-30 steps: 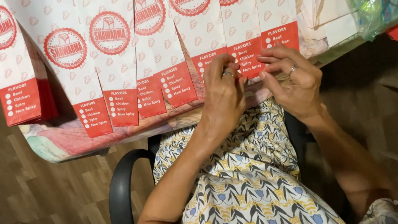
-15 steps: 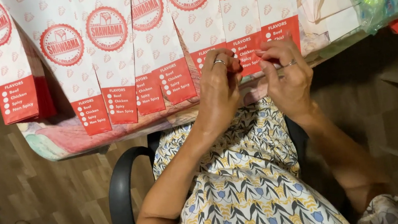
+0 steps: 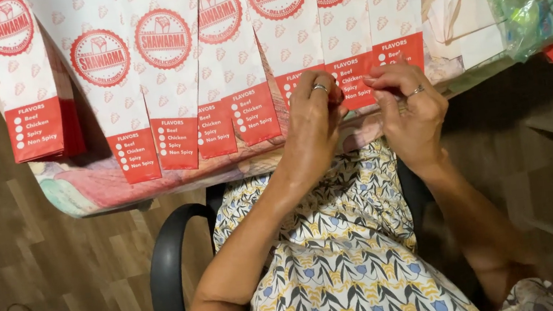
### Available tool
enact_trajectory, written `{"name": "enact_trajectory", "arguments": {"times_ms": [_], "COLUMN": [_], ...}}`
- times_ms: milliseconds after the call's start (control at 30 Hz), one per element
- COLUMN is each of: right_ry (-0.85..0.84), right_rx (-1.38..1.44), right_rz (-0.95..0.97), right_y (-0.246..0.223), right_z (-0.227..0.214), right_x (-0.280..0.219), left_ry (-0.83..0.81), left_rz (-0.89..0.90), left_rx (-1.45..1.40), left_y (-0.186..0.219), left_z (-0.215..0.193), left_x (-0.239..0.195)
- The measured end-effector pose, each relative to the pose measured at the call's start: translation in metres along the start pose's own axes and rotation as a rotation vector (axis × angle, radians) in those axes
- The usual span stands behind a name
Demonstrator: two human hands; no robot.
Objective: Applying glue to the edges of paper shawarma bags and folding them to complete the assembly.
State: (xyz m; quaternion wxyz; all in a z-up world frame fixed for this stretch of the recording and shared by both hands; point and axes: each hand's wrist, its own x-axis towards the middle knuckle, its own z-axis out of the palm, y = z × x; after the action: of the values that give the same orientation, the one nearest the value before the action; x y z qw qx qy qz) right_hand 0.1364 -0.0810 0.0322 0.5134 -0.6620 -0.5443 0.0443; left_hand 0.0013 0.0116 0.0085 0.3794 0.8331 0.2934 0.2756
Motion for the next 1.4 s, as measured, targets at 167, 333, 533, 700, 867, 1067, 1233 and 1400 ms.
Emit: {"name": "enact_trajectory", "arguments": {"times_ms": [167, 333, 533, 700, 867, 1067, 1233, 1400], "right_ry": [0.013, 0.024, 0.018, 0.008, -0.156, -0.209, -0.258, -0.249], "right_rx": [-0.022, -0.063, -0.069, -0.061, -0.193, -0.004, 0.02, 0.058], "right_rz": [0.015, -0.021, -0.064, -0.153, -0.151, -0.269, -0.238, -0.253], "right_y": [0.011, 0.006, -0.001, -0.01, 0.013, -0.008, -0.006, -0.006], "right_z": [0.012, 0.012, 0.006, 0.013, 0.01, 0.023, 0.033, 0.029], "right_x": [-0.006, -0.007, -0.006, -0.009, -0.006, -0.009, -0.018, -0.014], "left_ry": [0.008, 0.015, 0.151, 0.261, 0.261, 0.169, 0.146, 0.175], "left_rz": [-0.019, -0.035, 0.038, 0.203, 0.185, 0.213, 0.239, 0.264], "left_rx": [-0.054, -0.073, -0.085, -0.151, 0.001, 0.077, 0.091, 0.113], "left_y": [-0.004, -0.003, 0.001, -0.007, -0.024, -0.013, -0.025, -0.032], "left_z": [0.005, 0.01, 0.02, 0.011, -0.035, -0.058, -0.049, -0.046], "left_x": [-0.002, -0.007, -0.017, -0.036, -0.052, -0.049, -0.047, -0.048]}}
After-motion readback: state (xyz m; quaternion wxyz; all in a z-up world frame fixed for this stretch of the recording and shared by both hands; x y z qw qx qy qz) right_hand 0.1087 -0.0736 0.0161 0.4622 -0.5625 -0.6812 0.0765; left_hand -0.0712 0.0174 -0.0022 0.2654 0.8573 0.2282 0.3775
